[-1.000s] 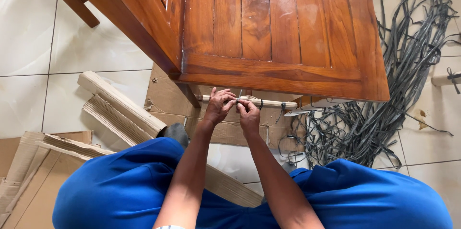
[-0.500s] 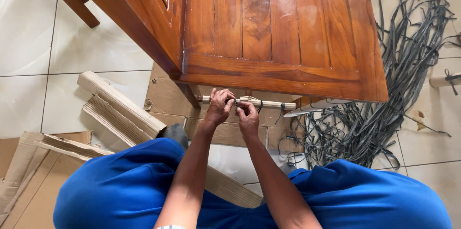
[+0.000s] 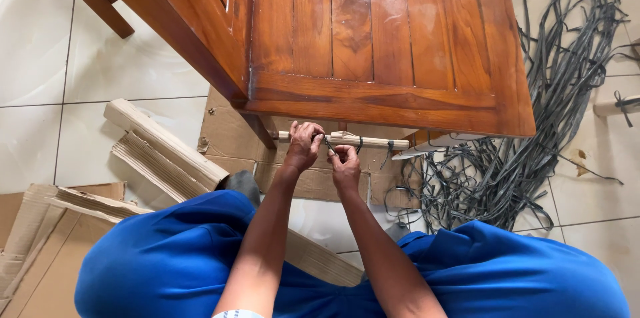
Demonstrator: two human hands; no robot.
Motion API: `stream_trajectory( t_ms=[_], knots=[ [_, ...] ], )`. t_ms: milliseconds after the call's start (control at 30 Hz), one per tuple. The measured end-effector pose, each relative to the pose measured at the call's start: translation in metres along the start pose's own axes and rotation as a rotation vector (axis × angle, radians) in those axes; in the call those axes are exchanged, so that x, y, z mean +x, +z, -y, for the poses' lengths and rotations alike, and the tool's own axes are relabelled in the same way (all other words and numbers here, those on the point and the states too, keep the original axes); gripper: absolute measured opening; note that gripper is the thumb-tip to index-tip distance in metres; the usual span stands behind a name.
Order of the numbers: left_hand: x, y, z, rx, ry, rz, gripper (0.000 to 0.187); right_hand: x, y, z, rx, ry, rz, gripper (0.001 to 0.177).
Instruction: Wrapping a wooden chair's legs and frame with protective cardboard and securing it with plastic ties.
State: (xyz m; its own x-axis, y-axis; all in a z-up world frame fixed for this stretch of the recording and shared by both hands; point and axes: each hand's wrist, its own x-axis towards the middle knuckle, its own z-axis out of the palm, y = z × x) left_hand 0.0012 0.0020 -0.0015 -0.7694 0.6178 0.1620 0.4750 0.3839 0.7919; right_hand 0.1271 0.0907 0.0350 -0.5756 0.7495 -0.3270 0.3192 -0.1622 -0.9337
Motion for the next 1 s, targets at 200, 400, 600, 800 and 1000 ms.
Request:
stream_trajectory(
  t_ms=[200, 400, 600, 800, 1000],
  knots=[
    [0.001, -0.011, -0.017, 0.005, 0.018, 0.021, 0.018, 0.004, -0.016, -0.041, -0.024, -0.002, 0.023, 0.022],
    [0.001, 0.001, -0.011, 0.053, -0.026, -0.027, 0.023, -0.008, -0.031, -0.046, -0.135, 0.126, 0.08, 0.03],
    [-0.005, -0.004, -0.046, 0.013, -0.047, -0.149, 0.042, -0.005, -0.052, -0.063, -0.234, 0.22, 0.071, 0.029],
    [-0.025, 0.045, -0.078, 0.122, 0.206, -0.241, 0.033, -0.016, -0.08, -0.05, -0.211, 0.232, 0.014, 0.03],
    [-0.04, 0.089, -0.104, 0.007, 0.38, 0.038, 0.012, 0.004, -0.105, -0.096, -0.323, 0.264, -0.064, 0.019]
  ],
)
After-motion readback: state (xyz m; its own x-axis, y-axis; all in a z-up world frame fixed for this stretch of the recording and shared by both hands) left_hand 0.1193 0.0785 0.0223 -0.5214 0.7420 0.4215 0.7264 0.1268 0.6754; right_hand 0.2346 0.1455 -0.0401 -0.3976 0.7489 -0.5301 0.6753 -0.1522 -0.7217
